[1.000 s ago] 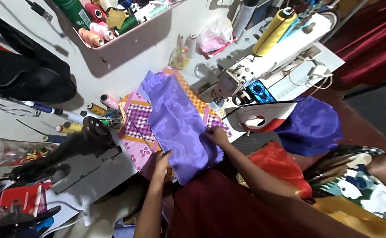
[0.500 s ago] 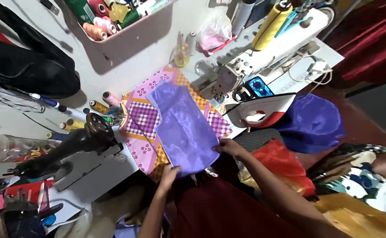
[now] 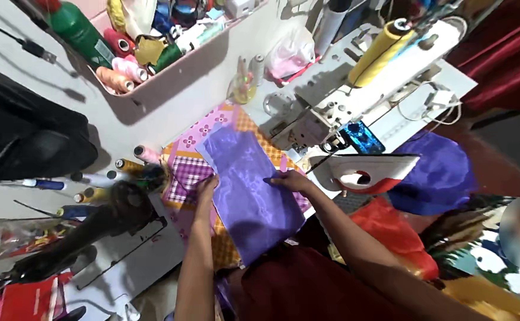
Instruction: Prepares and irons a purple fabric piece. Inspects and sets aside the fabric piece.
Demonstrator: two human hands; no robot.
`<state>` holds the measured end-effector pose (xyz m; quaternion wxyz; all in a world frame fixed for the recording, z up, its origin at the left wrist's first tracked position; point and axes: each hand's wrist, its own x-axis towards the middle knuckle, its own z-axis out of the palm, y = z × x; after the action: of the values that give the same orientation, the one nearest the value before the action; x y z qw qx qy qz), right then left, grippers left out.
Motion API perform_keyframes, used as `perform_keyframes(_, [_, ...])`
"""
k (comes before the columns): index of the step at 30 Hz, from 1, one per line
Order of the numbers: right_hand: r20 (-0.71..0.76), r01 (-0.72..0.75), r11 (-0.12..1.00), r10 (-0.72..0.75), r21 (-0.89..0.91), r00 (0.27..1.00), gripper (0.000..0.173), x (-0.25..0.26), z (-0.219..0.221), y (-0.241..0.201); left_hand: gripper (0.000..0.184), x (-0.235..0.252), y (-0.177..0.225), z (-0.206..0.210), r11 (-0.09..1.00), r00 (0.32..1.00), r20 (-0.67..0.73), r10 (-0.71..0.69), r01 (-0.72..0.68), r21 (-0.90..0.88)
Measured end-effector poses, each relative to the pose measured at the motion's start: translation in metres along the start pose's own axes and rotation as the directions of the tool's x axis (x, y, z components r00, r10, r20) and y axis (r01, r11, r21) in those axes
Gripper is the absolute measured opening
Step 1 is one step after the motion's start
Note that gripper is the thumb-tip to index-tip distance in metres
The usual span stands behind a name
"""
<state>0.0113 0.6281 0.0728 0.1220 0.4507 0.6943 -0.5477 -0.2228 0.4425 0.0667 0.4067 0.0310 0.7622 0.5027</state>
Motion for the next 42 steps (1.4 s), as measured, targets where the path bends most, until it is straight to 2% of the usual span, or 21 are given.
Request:
perform_keyframes(2, [-0.034, 0.019, 0.995, -0.015, 0.098, 0.999, 0.04, 0.02, -0.004, -0.009, 0.046, 0.024, 0.023, 0.004, 0.997, 0.998, 0.004, -0.07, 0.07, -0.03])
perform_keyframes(6, [-0.052, 0.023, 0.987, -0.015, 0.159, 0.999, 0.034, 0.056, -0.014, -0.023, 0.053, 0.063, 0.049, 0.015, 0.996, 0.996, -0.055, -0.077, 0.073, -0.057])
perform_keyframes(10, [-0.062, 0.033, 0.986, -0.023, 0.161, 0.998, 0.029, 0.075, -0.02, -0.037, 0.053, 0.089, 0.055, 0.028, 0.995, 0.981, -0.171, 0.096, -0.096, 0.007])
perform_keyframes(12, [-0.058, 0.026, 0.986, -0.016, 0.165, 0.998, 0.028, 0.079, -0.021, -0.042, 0.053, 0.095, 0.055, 0.031, 0.991, 0.97, -0.208, 0.125, -0.113, 0.066])
perform_keyframes(17, [-0.081, 0.017, 0.986, -0.003, 0.165, 0.997, 0.029, 0.085, -0.022, -0.044, 0.038, 0.092, 0.052, 0.022, 1.0, 0.989, -0.147, -0.006, 0.007, 0.006])
perform_keyframes(23, [-0.11, -0.005, 0.991, 0.021, 0.136, 0.994, 0.033, 0.09, -0.019, -0.041, 0.04, 0.09, 0.055, 0.015, 0.978, 0.991, -0.079, -0.105, 0.089, -0.187])
perform_keyframes(25, [-0.127, 0.037, 0.99, -0.02, 0.136, 0.992, 0.032, 0.089, -0.017, -0.036, 0.04, 0.091, 0.057, 0.015, 0.995, 0.993, -0.101, -0.057, 0.048, -0.09])
perform_keyframes(26, [-0.138, 0.057, 0.989, -0.038, 0.136, 0.99, 0.031, 0.089, -0.016, -0.034, 0.039, 0.093, 0.056, 0.015, 0.999, 0.989, -0.145, 0.035, -0.029, 0.045])
perform_keyframes(27, [-0.146, 0.062, 0.99, -0.043, 0.131, 0.988, 0.032, 0.09, -0.014, -0.033, 0.038, 0.097, 0.053, 0.014, 0.967, 0.961, -0.208, 0.179, -0.133, 0.218])
perform_keyframes(29, [-0.167, 0.064, 0.993, -0.046, 0.101, 0.985, 0.034, 0.09, -0.011, -0.032, 0.063, 0.102, 0.054, 0.01, 0.819, 0.887, -0.214, 0.408, -0.253, 0.515])
perform_keyframes(31, [-0.168, 0.055, 0.996, -0.042, 0.074, 0.985, 0.034, 0.09, -0.011, -0.034, 0.08, 0.11, 0.061, 0.008, 0.696, 0.864, -0.129, 0.487, -0.295, 0.655])
perform_keyframes(32, [-0.167, 0.054, 0.996, -0.042, 0.068, 0.985, 0.035, 0.09, -0.011, -0.035, 0.078, 0.115, 0.066, 0.007, 0.642, 0.864, -0.081, 0.497, -0.304, 0.703])
perform_keyframes(34, [-0.163, 0.056, 0.996, -0.044, 0.071, 0.986, 0.034, 0.09, -0.012, -0.035, 0.063, 0.125, 0.074, 0.006, 0.561, 0.873, 0.013, 0.488, -0.325, 0.761])
perform_keyframes(38, [-0.157, 0.079, 0.993, -0.065, 0.089, 0.985, 0.033, 0.091, -0.012, -0.033, 0.017, 0.141, 0.079, 0.008, 0.455, 0.815, 0.146, 0.561, -0.451, 0.768])
perform_keyframes(40, [-0.153, 0.071, 0.994, -0.057, 0.087, 0.987, 0.033, 0.09, -0.012, -0.033, 0.012, 0.138, 0.079, 0.011, 0.385, 0.794, 0.196, 0.575, -0.474, 0.792])
perform_keyframes(42, [-0.155, 0.065, 0.995, -0.052, 0.082, 0.987, 0.033, 0.09, -0.012, -0.033, 0.018, 0.132, 0.077, 0.013, 0.347, 0.795, 0.215, 0.567, -0.467, 0.813])
